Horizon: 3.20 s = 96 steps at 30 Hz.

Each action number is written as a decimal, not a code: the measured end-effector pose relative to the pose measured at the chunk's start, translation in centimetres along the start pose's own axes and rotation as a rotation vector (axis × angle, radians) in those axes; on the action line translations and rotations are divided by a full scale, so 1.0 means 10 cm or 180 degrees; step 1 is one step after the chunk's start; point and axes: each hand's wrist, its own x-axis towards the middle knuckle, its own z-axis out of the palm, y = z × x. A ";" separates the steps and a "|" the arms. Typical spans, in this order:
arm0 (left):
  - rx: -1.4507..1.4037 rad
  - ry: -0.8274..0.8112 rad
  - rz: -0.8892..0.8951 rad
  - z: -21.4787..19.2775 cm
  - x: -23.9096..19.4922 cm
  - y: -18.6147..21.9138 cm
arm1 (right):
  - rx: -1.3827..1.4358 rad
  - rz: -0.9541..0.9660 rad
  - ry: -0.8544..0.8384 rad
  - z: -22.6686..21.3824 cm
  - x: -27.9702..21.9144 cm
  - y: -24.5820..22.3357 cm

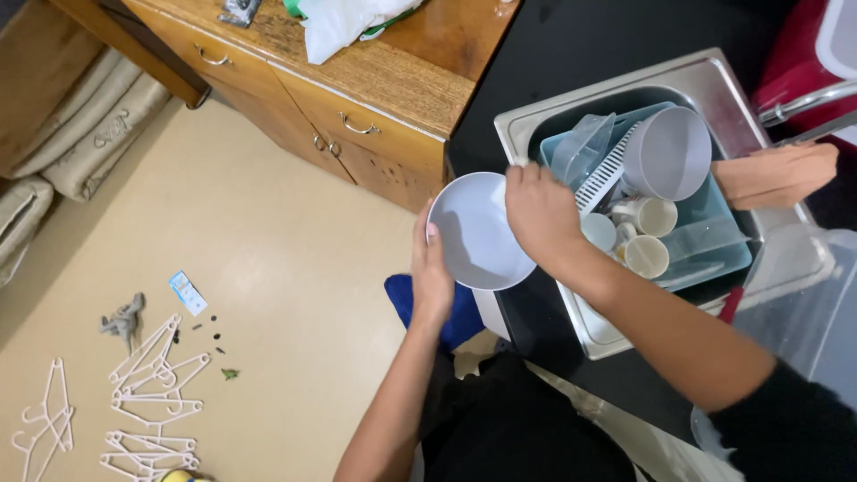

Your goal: Drying washed plates and bowls with a cloth and placing them into a dish rack.

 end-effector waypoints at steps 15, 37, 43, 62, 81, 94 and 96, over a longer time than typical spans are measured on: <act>0.0517 -0.0123 0.0233 0.25 0.04 0.06 | 0.1098 -0.1287 -0.0216 -0.14 -0.11 0.17; -0.0048 0.0625 0.0543 0.26 -0.11 -0.03 | 0.2220 -0.0297 -0.2451 -0.17 -0.09 -0.26; -0.0011 0.0691 0.0577 0.12 0.02 -0.27 | 0.0429 -0.0024 -0.1391 -0.04 -0.15 -0.26; 0.1278 -0.0301 0.1161 0.19 -0.13 -0.29 | 0.7611 0.2833 0.0188 0.09 -0.25 -0.19; -0.2691 -0.0298 -0.1456 -0.29 0.04 -0.09 | 0.7795 0.2392 -0.2027 0.15 -0.94 0.42; -0.1792 0.0725 -0.0582 0.14 -0.23 0.01 | 0.5704 0.2261 -0.0121 0.42 -0.98 0.02; -0.1765 0.0556 -0.0807 0.11 -0.31 -0.21 | 0.5820 0.2852 0.0077 0.26 -0.69 0.13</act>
